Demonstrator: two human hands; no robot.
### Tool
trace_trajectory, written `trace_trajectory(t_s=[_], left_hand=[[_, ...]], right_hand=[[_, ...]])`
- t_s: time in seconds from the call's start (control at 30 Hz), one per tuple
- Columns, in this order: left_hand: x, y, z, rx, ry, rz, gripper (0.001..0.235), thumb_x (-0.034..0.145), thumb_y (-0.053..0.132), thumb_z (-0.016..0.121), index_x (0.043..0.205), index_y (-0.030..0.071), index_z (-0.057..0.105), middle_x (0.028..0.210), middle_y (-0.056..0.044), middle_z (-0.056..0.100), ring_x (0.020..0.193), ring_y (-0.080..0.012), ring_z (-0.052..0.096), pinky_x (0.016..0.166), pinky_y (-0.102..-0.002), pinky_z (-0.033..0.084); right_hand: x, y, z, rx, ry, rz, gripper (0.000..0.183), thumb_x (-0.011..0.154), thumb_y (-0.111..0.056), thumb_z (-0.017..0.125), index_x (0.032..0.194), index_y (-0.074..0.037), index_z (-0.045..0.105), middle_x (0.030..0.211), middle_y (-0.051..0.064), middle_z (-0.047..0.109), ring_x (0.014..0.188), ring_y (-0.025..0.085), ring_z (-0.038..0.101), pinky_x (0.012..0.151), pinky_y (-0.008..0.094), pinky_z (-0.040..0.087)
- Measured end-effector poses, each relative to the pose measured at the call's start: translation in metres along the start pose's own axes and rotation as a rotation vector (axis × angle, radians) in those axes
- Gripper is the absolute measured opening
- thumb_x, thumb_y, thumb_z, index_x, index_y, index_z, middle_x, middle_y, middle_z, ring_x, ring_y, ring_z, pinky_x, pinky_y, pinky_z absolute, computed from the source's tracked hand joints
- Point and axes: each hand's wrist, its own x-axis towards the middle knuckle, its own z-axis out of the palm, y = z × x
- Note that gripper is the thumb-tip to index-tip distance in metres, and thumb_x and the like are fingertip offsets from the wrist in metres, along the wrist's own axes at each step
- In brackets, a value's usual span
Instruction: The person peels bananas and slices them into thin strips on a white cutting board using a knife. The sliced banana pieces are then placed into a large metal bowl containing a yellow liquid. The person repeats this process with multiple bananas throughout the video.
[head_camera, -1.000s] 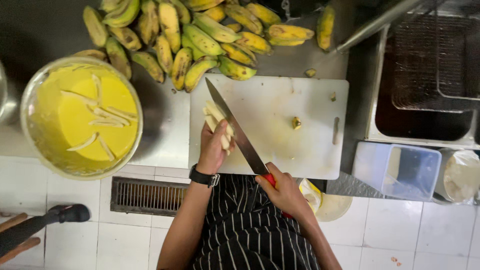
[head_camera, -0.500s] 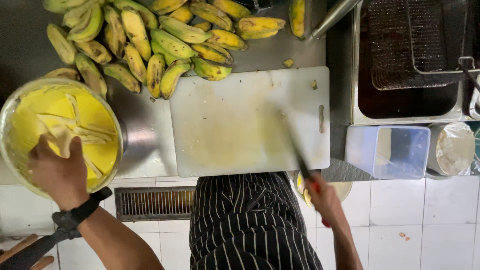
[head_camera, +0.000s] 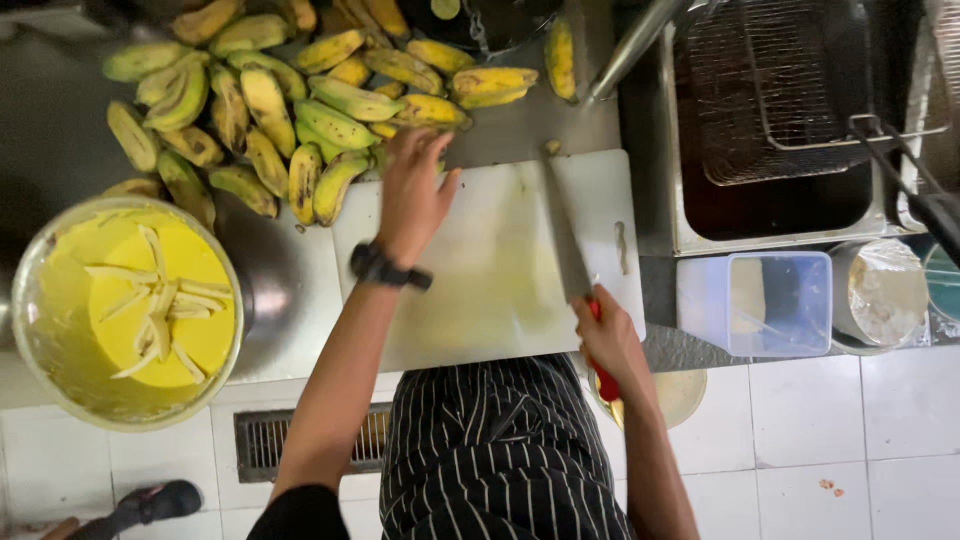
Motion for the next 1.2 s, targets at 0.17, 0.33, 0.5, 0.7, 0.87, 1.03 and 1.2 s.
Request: trace_trajectory(t_s=[0.17,0.33,0.5,0.7,0.87,1.03,1.2], left_hand=[[0.066,-0.016,0.078,0.373,-0.105,0.078,0.067,0.075,0.009,0.074,0.133,0.004,0.041,0.129,-0.015,0.043,0.12,-0.033,0.04,0.1,-0.047,0.038],[0.091,-0.046,0.132,0.51,-0.002,0.072,0.041,0.077,0.016,0.069,0.114,0.012,0.051,0.108,-0.012,0.047,0.096,-0.0368,0.045,0.081,-0.054,0.041],[0.066,-0.008,0.093,0.453,0.044,0.14,0.034,0.069,0.019,0.071,0.099,0.01,0.058,0.094,-0.008,0.052,0.081,-0.026,0.053,0.068,-0.037,0.046],[-0.063,0.045,0.063,0.098,-0.255,0.089,0.042,0.073,0.019,0.065,0.112,0.008,0.054,0.109,-0.012,0.053,0.091,-0.0297,0.051,0.073,-0.041,0.042],[-0.118,0.063,0.063,-0.14,-0.279,0.01,0.047,0.074,0.021,0.075,0.112,0.005,0.052,0.105,-0.013,0.048,0.101,-0.0325,0.048,0.087,-0.044,0.044],[-0.119,0.058,0.068,-0.197,-0.286,-0.018,0.044,0.077,0.012,0.071,0.116,0.003,0.054,0.109,-0.014,0.047,0.103,-0.0323,0.047,0.09,-0.044,0.045],[-0.11,0.057,0.059,-0.173,-0.305,0.027,0.044,0.073,0.006,0.068,0.115,0.002,0.054,0.108,-0.012,0.046,0.102,-0.0312,0.046,0.09,-0.044,0.041]], right_hand=[[-0.026,-0.009,-0.009,0.102,0.122,0.11,0.017,0.094,-0.024,0.041,0.083,-0.011,0.04,0.076,0.014,0.064,0.05,0.023,0.057,0.042,0.034,0.046],[-0.036,0.021,-0.007,0.136,0.047,0.084,0.027,0.092,-0.027,0.049,0.076,-0.01,0.036,0.059,0.009,0.054,0.039,0.02,0.05,0.037,0.033,0.043],[-0.016,0.044,-0.005,0.187,0.069,0.071,0.026,0.09,-0.024,0.051,0.073,-0.009,0.038,0.058,0.01,0.057,0.039,0.02,0.051,0.044,0.033,0.045],[-0.008,0.066,0.0,0.025,0.241,-0.201,0.019,0.089,-0.02,0.049,0.075,-0.009,0.041,0.048,0.009,0.058,0.042,0.026,0.055,0.05,0.039,0.041],[-0.028,0.068,0.003,-0.318,0.188,-0.138,0.014,0.089,-0.016,0.046,0.102,-0.014,0.049,0.064,0.015,0.065,0.047,0.038,0.057,0.047,0.047,0.037],[-0.033,0.072,0.019,-0.413,0.196,-0.128,0.015,0.091,-0.015,0.043,0.105,-0.011,0.049,0.054,0.013,0.058,0.043,0.03,0.052,0.042,0.04,0.039],[-0.035,0.074,0.021,-0.53,0.276,-0.183,0.019,0.091,-0.017,0.046,0.109,-0.012,0.049,0.062,0.016,0.061,0.047,0.036,0.055,0.043,0.045,0.037]])
